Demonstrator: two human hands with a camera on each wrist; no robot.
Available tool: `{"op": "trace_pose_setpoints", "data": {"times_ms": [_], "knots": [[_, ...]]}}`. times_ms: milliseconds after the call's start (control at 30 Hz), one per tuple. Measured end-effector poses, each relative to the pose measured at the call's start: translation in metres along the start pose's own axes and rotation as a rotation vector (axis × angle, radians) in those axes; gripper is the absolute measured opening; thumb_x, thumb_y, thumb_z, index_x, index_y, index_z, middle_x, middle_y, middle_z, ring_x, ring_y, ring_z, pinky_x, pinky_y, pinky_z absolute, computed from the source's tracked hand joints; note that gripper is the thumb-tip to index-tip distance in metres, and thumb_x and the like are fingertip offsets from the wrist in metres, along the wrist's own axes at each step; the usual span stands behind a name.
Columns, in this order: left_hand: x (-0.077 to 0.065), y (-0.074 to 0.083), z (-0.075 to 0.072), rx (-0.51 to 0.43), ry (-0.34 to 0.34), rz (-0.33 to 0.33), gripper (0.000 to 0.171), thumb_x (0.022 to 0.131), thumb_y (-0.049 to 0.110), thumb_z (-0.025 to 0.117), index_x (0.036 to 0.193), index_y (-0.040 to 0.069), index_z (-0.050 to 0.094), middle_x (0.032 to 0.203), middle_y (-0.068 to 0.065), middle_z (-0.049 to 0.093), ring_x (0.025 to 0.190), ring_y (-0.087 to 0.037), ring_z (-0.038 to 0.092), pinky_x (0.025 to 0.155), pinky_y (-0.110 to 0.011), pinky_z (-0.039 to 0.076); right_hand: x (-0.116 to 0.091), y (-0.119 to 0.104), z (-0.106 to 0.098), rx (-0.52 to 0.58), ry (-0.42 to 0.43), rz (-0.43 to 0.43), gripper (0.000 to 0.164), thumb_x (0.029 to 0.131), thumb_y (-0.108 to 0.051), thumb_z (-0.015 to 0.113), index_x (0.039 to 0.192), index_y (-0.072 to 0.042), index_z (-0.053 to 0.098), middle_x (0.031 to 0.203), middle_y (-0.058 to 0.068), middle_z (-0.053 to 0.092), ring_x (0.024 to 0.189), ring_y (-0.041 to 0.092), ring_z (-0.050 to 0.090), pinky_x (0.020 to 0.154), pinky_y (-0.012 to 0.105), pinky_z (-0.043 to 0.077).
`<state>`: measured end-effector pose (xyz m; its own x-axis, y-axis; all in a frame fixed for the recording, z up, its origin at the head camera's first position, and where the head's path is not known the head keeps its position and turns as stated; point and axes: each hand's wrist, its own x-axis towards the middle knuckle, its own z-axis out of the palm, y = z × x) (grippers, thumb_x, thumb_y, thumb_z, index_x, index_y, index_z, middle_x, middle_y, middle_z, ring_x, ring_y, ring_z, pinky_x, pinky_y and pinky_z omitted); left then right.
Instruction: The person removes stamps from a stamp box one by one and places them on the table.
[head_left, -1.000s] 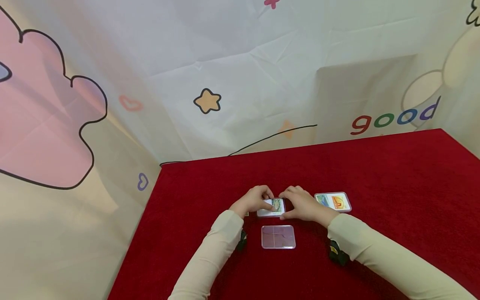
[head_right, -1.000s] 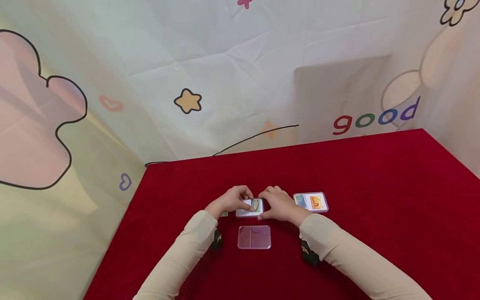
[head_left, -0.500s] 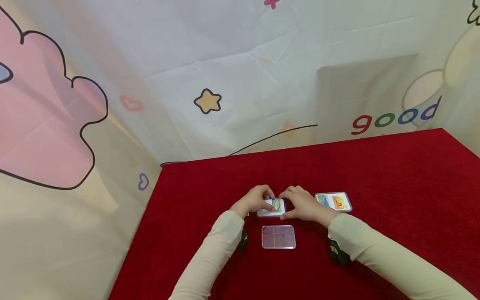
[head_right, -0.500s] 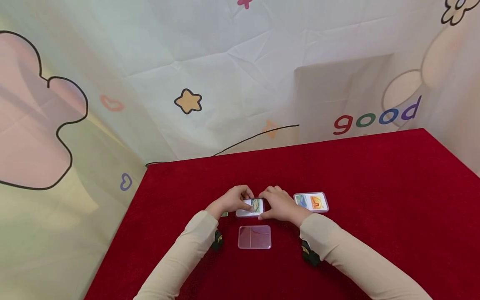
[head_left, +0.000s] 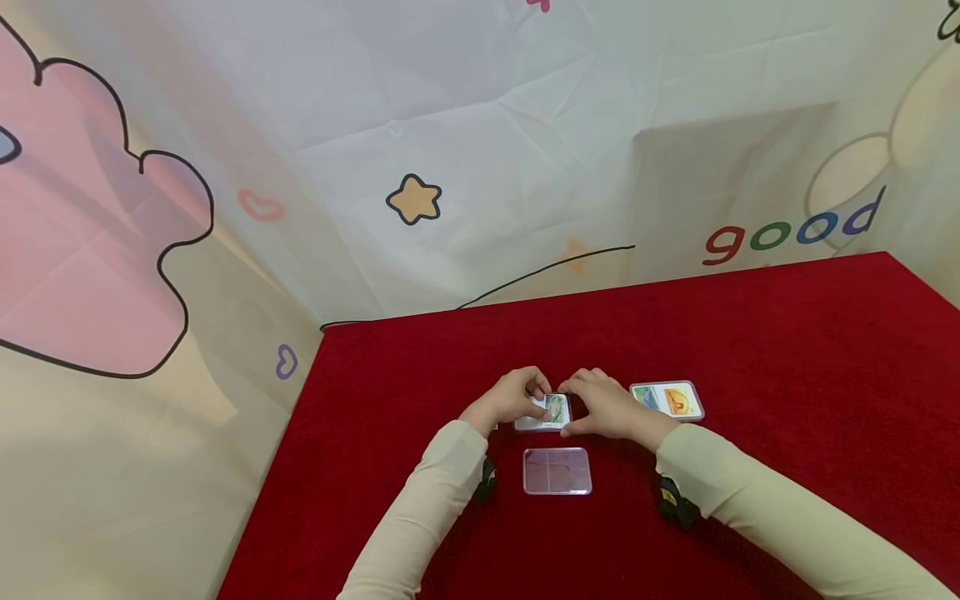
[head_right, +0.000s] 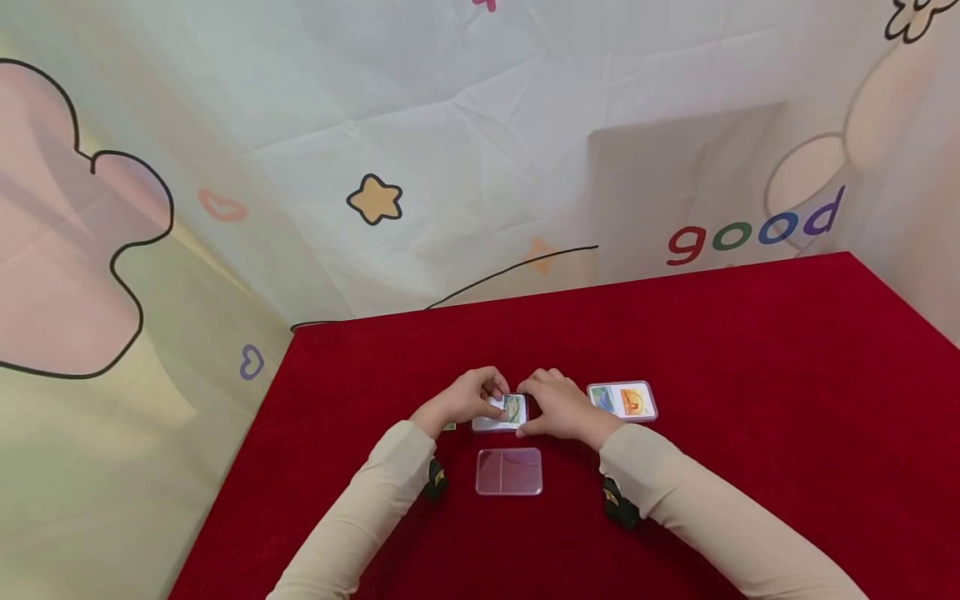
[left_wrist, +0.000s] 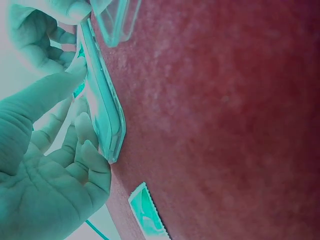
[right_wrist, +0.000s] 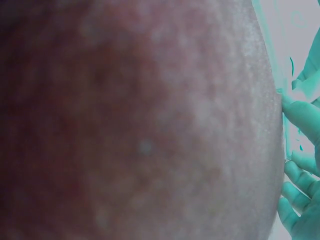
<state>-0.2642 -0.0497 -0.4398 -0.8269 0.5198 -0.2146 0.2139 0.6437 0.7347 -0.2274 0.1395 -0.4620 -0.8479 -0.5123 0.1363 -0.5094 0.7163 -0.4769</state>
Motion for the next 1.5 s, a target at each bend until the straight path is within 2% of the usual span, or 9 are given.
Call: {"op": "trace_pose_setpoints", "data": {"times_ms": [433, 800, 1100, 1500], "knots": [[-0.0032, -0.0015, 0.0022, 0.003, 0.035, 0.039, 0.028, 0.075, -0.004, 0.075, 0.099, 0.001, 0.06, 0.1, -0.013, 0.061, 0.078, -0.012, 0.049, 0.066, -0.019, 0.042, -0.0008, 0.0019, 0.0002, 0.002, -0.014, 0.011, 0.058, 0.073, -0.032, 0.081, 0.117, 0.001, 0.061, 0.113, 0.015, 0.058, 0.106, 0.033, 0.05, 0.089, 0.053, 0.04], [-0.0064, -0.0011, 0.0021, 0.001, 0.048, 0.054, 0.028, 0.075, -0.003, 0.076, 0.099, 0.001, 0.061, 0.098, -0.012, 0.06, 0.077, -0.012, 0.047, 0.066, -0.018, 0.041, -0.0007, 0.0017, 0.001, 0.004, -0.022, 0.016, 0.06, 0.073, -0.033, 0.081, 0.118, 0.001, 0.061, 0.113, 0.015, 0.058, 0.107, 0.034, 0.049, 0.09, 0.053, 0.04], [-0.006, 0.0004, 0.0023, -0.036, 0.039, 0.082, 0.029, 0.075, -0.005, 0.074, 0.1, -0.002, 0.059, 0.096, -0.016, 0.06, 0.073, -0.011, 0.05, 0.065, -0.017, 0.043, -0.0001, -0.0003, -0.0011, 0.006, -0.018, 0.01, 0.059, 0.074, -0.033, 0.081, 0.118, 0.001, 0.06, 0.114, 0.016, 0.058, 0.105, 0.033, 0.049, 0.089, 0.053, 0.04], [-0.0039, -0.0039, 0.009, -0.046, 0.103, 0.106, 0.025, 0.08, -0.004, 0.07, 0.103, -0.002, 0.06, 0.097, -0.016, 0.062, 0.079, -0.014, 0.056, 0.069, -0.019, 0.047, -0.0004, -0.0017, -0.003, 0.019, -0.028, 0.023, 0.059, 0.075, -0.032, 0.08, 0.119, 0.002, 0.06, 0.116, 0.017, 0.057, 0.109, 0.035, 0.048, 0.092, 0.054, 0.039]]}}
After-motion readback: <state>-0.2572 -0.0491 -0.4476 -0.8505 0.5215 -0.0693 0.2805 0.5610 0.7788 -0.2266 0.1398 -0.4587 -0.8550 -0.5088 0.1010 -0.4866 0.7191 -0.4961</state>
